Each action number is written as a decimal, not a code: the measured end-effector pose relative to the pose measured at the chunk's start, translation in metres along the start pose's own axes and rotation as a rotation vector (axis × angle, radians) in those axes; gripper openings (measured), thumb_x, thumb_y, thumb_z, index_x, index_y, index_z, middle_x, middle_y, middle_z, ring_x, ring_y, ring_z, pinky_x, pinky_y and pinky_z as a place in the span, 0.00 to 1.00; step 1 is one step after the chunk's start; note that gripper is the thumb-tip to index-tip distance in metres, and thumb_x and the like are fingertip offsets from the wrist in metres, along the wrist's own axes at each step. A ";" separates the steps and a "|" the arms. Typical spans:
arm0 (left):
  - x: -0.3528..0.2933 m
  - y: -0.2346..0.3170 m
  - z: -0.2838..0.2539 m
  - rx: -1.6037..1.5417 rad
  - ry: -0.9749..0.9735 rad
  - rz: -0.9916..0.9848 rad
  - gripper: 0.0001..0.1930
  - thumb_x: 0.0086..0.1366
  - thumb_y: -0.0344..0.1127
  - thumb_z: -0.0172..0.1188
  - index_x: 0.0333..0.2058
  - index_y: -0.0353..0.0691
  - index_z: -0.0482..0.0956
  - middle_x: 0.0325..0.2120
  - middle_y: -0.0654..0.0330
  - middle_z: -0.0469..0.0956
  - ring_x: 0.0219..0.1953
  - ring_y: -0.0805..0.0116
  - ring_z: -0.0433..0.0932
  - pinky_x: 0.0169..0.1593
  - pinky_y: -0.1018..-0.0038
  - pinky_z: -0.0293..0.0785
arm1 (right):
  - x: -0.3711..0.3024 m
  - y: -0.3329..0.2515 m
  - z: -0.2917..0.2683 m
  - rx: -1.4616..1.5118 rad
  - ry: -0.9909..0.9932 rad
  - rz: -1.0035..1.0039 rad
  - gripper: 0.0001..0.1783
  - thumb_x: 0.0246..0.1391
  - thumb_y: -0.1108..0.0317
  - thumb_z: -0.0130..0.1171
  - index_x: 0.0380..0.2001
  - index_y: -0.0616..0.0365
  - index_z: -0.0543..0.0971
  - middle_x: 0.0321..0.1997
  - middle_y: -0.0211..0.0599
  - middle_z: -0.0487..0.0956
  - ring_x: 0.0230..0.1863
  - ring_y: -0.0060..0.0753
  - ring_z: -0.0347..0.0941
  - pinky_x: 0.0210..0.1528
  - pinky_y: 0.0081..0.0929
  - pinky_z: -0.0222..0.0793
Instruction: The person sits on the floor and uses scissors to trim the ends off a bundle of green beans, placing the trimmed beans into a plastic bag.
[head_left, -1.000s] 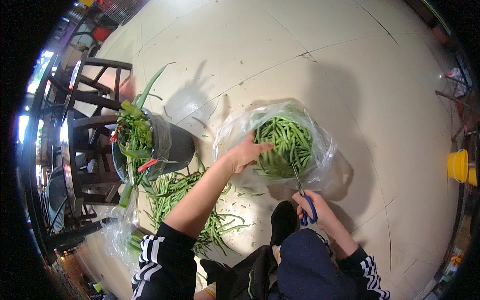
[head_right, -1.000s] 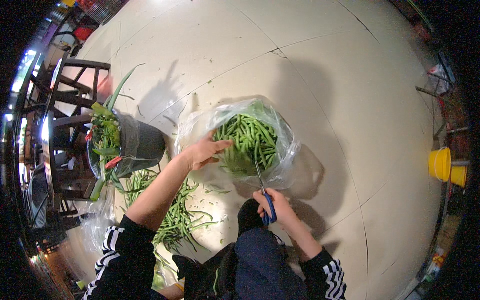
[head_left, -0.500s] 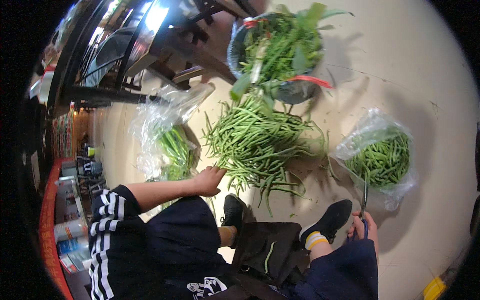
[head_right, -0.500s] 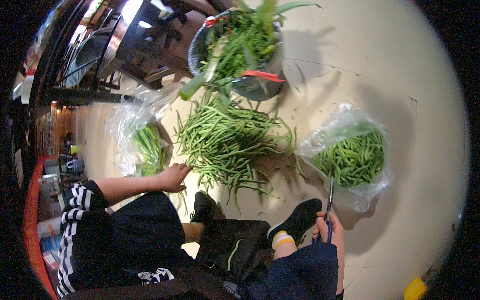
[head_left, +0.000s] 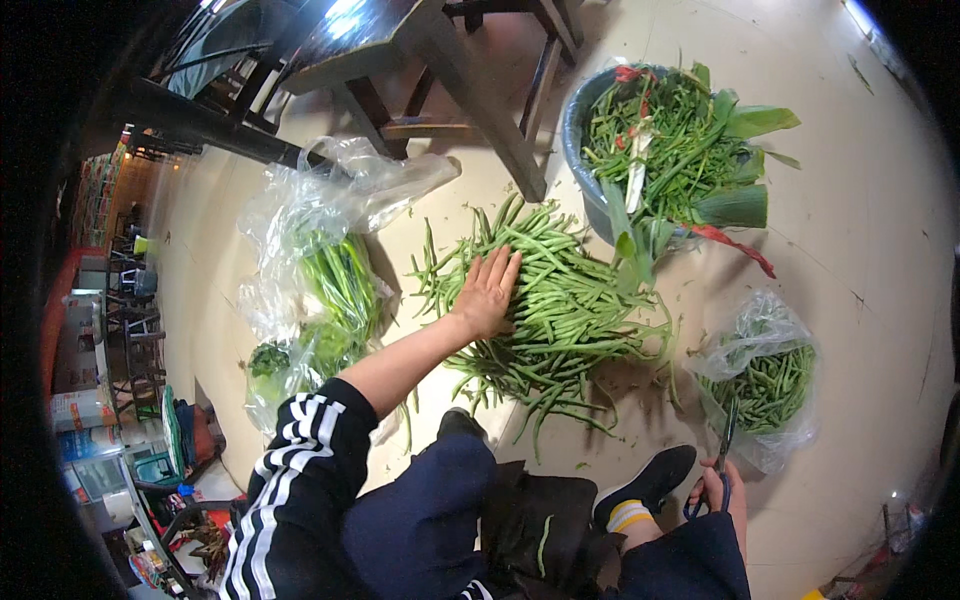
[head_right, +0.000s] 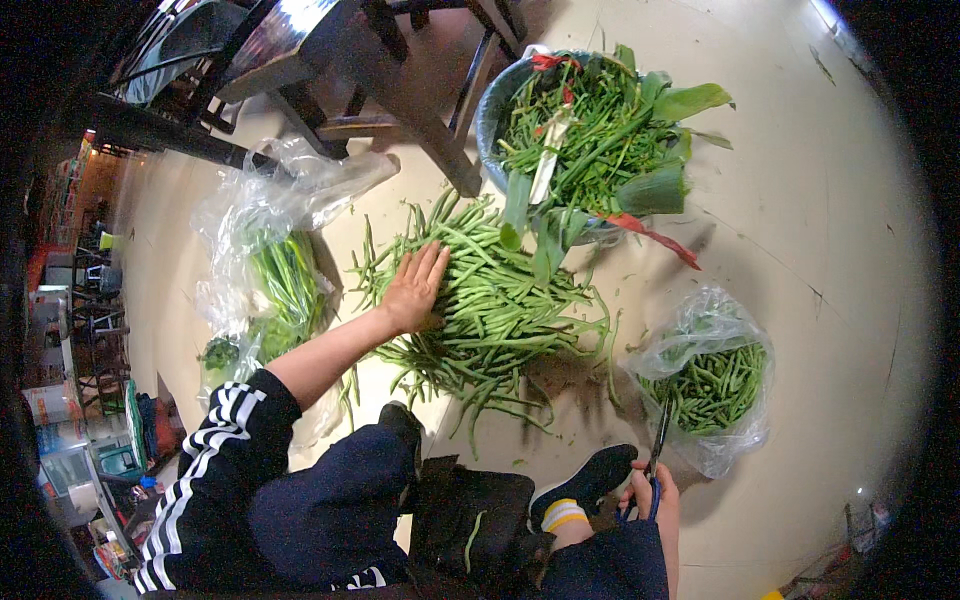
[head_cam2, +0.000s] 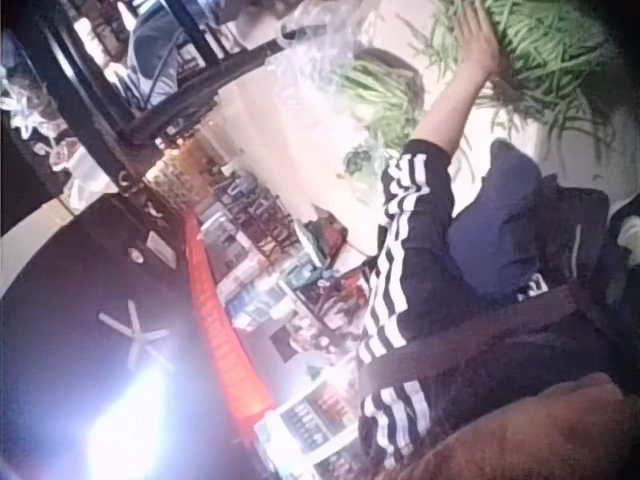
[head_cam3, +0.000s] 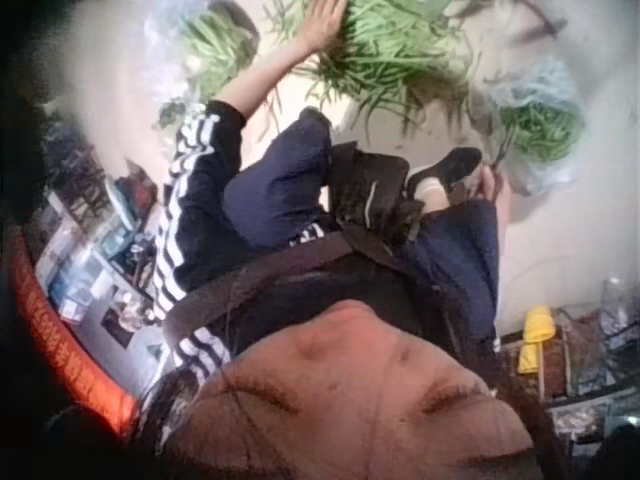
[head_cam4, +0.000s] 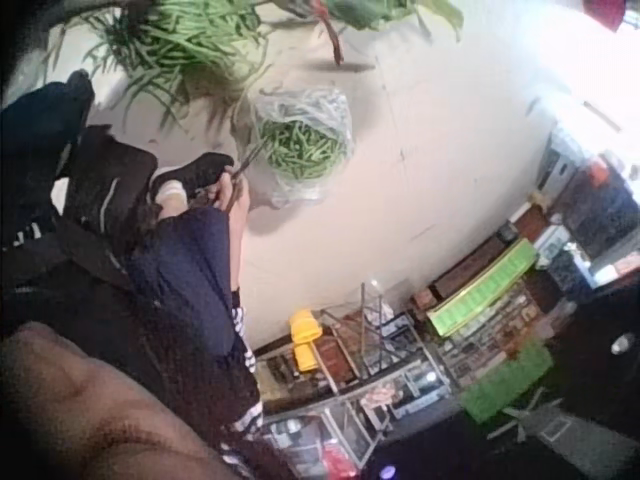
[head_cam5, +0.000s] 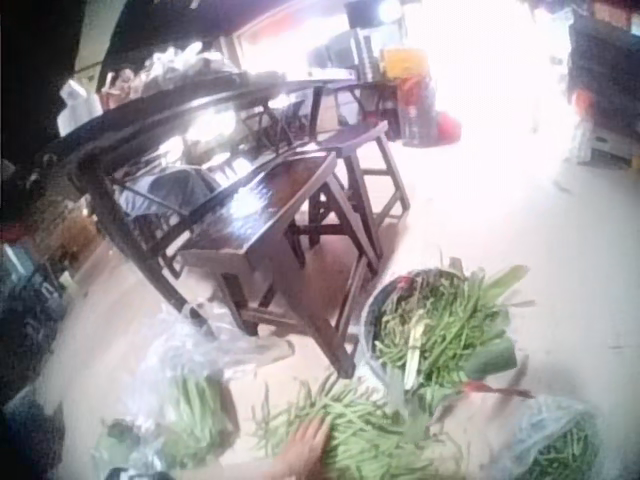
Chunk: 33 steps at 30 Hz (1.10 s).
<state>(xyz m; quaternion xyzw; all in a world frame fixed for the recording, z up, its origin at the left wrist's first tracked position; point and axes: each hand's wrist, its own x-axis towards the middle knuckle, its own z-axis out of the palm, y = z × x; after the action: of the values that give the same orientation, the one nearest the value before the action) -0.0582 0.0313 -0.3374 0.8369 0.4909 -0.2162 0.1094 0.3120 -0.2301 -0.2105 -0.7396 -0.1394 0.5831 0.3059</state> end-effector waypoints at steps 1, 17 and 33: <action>-0.006 -0.002 0.004 0.010 0.157 0.084 0.60 0.49 0.56 0.70 0.69 0.35 0.40 0.69 0.46 0.45 0.71 0.49 0.45 0.72 0.54 0.40 | -0.002 -0.002 0.007 0.014 0.005 -0.012 0.14 0.63 0.63 0.53 0.45 0.61 0.72 0.22 0.29 0.70 0.25 0.21 0.68 0.30 0.20 0.65; -0.105 -0.010 0.111 0.487 0.231 0.444 0.36 0.59 0.41 0.50 0.66 0.37 0.56 0.64 0.54 0.59 0.69 0.58 0.53 0.72 0.61 0.43 | 0.009 0.005 0.027 -0.037 -0.085 0.014 0.16 0.62 0.59 0.56 0.45 0.60 0.72 0.22 0.30 0.72 0.26 0.22 0.69 0.31 0.19 0.65; -0.062 -0.024 0.100 -0.003 0.050 0.570 0.17 0.53 0.33 0.56 0.43 0.39 0.73 0.43 0.58 0.67 0.53 0.59 0.66 0.56 0.65 0.65 | 0.012 0.008 0.028 -0.008 -0.056 0.052 0.15 0.61 0.63 0.55 0.46 0.62 0.72 0.22 0.31 0.72 0.27 0.23 0.69 0.31 0.21 0.65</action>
<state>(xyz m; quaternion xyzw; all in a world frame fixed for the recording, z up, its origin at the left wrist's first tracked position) -0.1308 -0.0437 -0.3957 0.9460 0.2388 -0.1552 0.1548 0.2873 -0.2215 -0.2291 -0.7277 -0.1310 0.6107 0.2835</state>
